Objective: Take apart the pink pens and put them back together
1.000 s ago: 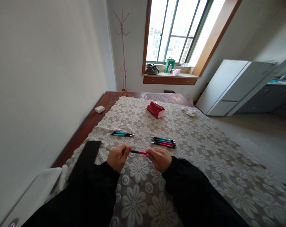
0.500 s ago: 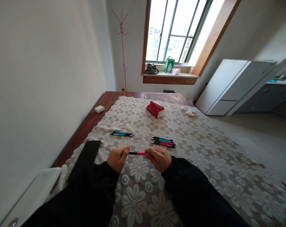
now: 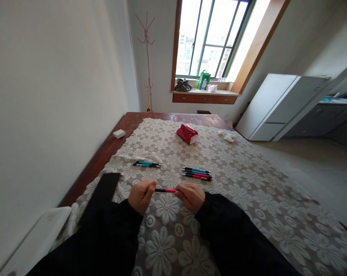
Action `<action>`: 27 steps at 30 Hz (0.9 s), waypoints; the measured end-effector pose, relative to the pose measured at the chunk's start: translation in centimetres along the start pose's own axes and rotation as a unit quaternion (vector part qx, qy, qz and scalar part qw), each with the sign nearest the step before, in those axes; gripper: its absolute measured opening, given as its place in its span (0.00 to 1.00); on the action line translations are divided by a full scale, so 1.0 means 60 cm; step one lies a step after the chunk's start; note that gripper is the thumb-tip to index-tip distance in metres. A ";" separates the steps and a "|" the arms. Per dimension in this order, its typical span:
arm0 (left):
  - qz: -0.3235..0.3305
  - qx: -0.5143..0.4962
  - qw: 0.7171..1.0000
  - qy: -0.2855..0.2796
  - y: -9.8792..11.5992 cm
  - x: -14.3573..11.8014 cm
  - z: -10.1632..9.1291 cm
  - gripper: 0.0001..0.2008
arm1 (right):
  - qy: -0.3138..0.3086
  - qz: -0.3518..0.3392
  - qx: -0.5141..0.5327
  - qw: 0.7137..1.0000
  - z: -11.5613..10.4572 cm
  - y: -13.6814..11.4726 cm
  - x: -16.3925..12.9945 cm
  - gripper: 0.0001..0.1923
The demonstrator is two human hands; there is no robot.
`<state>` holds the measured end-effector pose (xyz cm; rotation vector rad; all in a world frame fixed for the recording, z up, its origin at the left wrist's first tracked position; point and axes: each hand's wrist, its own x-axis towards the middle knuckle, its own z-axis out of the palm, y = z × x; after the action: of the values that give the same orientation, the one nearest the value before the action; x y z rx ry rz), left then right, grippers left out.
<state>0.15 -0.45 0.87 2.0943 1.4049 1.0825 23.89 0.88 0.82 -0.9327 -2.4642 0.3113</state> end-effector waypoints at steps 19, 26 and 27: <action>-0.078 -0.021 0.996 0.032 -0.010 -0.005 0.007 0.25 | 0.025 -0.006 0.021 0.999 0.006 -0.017 0.003 0.15; -0.080 -0.016 0.996 0.026 -0.006 -0.004 0.006 0.25 | 0.025 -0.017 -0.007 1.000 0.000 -0.018 0.002 0.15; -0.074 -0.017 0.997 0.024 -0.003 -0.005 0.004 0.25 | 0.017 -0.014 -0.008 1.000 0.000 -0.019 0.000 0.15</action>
<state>0.18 -0.60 0.46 1.9184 1.5282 1.0950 23.24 0.06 1.25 -0.9012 -2.4504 0.2634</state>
